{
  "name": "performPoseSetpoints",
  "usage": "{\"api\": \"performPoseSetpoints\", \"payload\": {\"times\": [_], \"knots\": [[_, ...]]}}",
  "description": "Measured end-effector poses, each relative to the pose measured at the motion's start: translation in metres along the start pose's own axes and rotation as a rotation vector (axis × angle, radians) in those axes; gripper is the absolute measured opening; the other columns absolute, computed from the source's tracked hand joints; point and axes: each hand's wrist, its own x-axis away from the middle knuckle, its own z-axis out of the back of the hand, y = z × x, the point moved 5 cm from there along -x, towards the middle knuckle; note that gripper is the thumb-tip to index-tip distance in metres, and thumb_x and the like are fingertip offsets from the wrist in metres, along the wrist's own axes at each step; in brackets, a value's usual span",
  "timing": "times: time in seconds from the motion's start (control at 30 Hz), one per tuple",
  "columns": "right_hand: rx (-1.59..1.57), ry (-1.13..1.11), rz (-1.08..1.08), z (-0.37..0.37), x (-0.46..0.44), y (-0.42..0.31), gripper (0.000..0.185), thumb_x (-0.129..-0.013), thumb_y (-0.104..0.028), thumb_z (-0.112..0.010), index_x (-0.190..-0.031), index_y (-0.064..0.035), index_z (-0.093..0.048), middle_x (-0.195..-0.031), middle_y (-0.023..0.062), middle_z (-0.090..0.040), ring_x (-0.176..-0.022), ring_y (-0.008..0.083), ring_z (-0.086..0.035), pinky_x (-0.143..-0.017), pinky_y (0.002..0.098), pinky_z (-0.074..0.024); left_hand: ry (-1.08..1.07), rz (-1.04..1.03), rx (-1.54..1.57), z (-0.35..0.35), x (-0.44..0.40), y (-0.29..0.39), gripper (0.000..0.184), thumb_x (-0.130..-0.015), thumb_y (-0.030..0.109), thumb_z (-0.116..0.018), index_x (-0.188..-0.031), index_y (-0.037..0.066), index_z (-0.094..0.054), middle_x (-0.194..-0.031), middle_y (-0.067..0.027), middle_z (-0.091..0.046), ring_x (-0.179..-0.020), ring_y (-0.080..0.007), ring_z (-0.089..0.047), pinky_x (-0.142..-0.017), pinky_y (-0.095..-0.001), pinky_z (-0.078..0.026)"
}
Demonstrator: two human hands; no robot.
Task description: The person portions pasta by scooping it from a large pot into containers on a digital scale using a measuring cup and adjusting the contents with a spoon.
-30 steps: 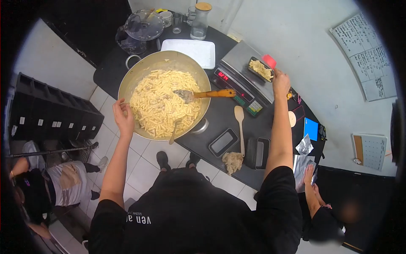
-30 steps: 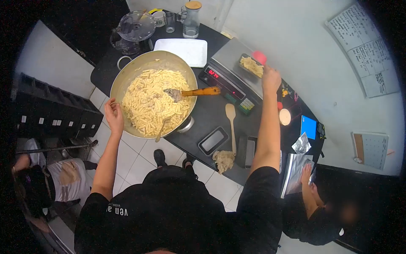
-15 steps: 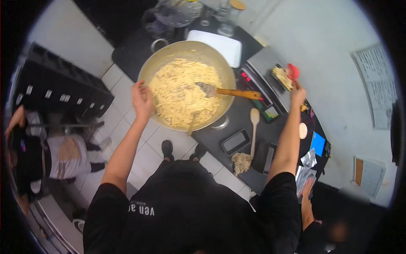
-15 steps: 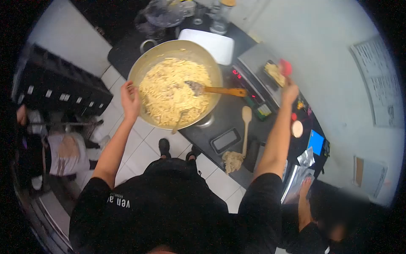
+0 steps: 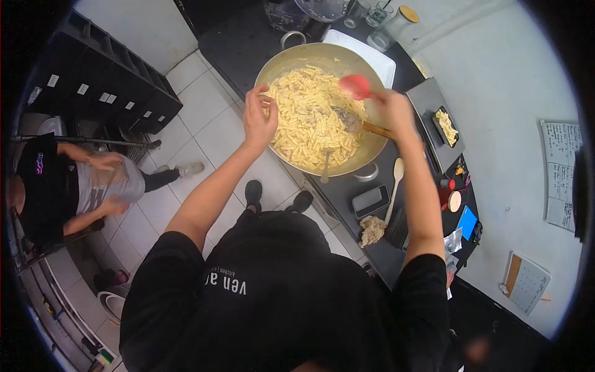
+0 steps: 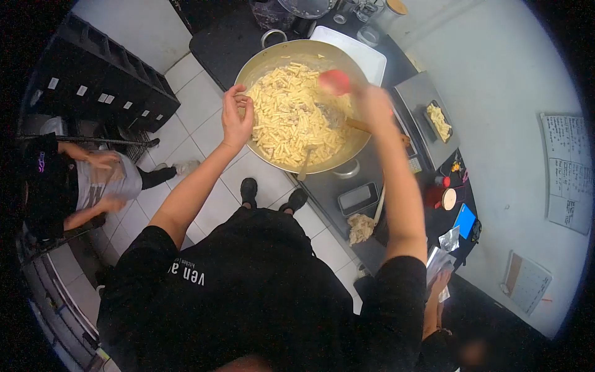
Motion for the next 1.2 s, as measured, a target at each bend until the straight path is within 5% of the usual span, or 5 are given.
{"api": "performPoseSetpoints", "payload": {"times": [0.07,0.27,0.77,0.97,1.2], "knots": [[0.238,-0.089,0.098,-0.064,-0.024,-0.024,0.016,-0.086,-0.014,-0.057,-0.088,-0.0105,-0.072,-0.085,0.0144,-0.069,-0.08,0.033,-0.067,-0.07,0.0444,-0.0532,0.001,0.003,0.012,0.0,-0.001,-0.001,0.037,-0.086,-0.004,-0.058,-0.122,-0.002,-0.045,-0.115,-0.0136,-0.055,-0.085,-0.0173,-0.062,-0.073,-0.029,-0.052],[0.215,-0.193,0.184,-0.118,-0.059,-0.054,0.016,-0.082,-0.02,-0.058,-0.083,-0.0113,-0.071,-0.081,0.0157,-0.067,-0.076,0.0335,-0.067,-0.068,0.0453,-0.0534,-0.012,0.002,0.011,0.001,-0.001,-0.003,0.039,-0.084,-0.004,-0.059,-0.121,-0.002,-0.045,-0.116,-0.0143,-0.053,-0.083,-0.0182,-0.061,-0.072,-0.0295,-0.051],[0.09,-0.202,0.043,-0.112,-0.047,-0.045,0.021,-0.079,-0.03,-0.061,-0.092,-0.0211,-0.074,-0.084,0.0121,-0.07,-0.078,0.034,-0.066,-0.073,0.0453,-0.0535,0.007,0.005,0.087,0.002,-0.003,-0.002,0.044,-0.083,-0.002,-0.059,-0.124,0.001,-0.045,-0.114,-0.0141,-0.053,-0.085,-0.0221,-0.062,-0.073,-0.0333,-0.052],[-0.016,-0.416,-0.008,-0.094,-0.042,-0.06,0.022,-0.078,-0.027,-0.058,-0.087,-0.0162,-0.075,-0.086,0.0135,-0.07,-0.079,0.0335,-0.067,-0.072,0.0425,-0.053,0.007,-0.003,0.036,0.002,-0.002,-0.001,0.042,-0.085,-0.005,-0.058,-0.123,-0.003,-0.044,-0.116,-0.0147,-0.053,-0.085,-0.0184,-0.062,-0.072,-0.0295,-0.052],[-0.352,-0.402,-0.242,-0.1,-0.035,-0.009,0.031,-0.077,-0.03,-0.061,-0.098,-0.0119,-0.075,-0.084,0.0146,-0.071,-0.079,0.0302,-0.069,-0.074,0.0395,-0.0528,0.053,0.002,0.086,0.002,0.001,-0.003,0.042,-0.083,-0.005,-0.057,-0.122,-0.001,-0.045,-0.114,-0.0148,-0.052,-0.085,-0.0216,-0.062,-0.073,-0.0319,-0.052]]}}
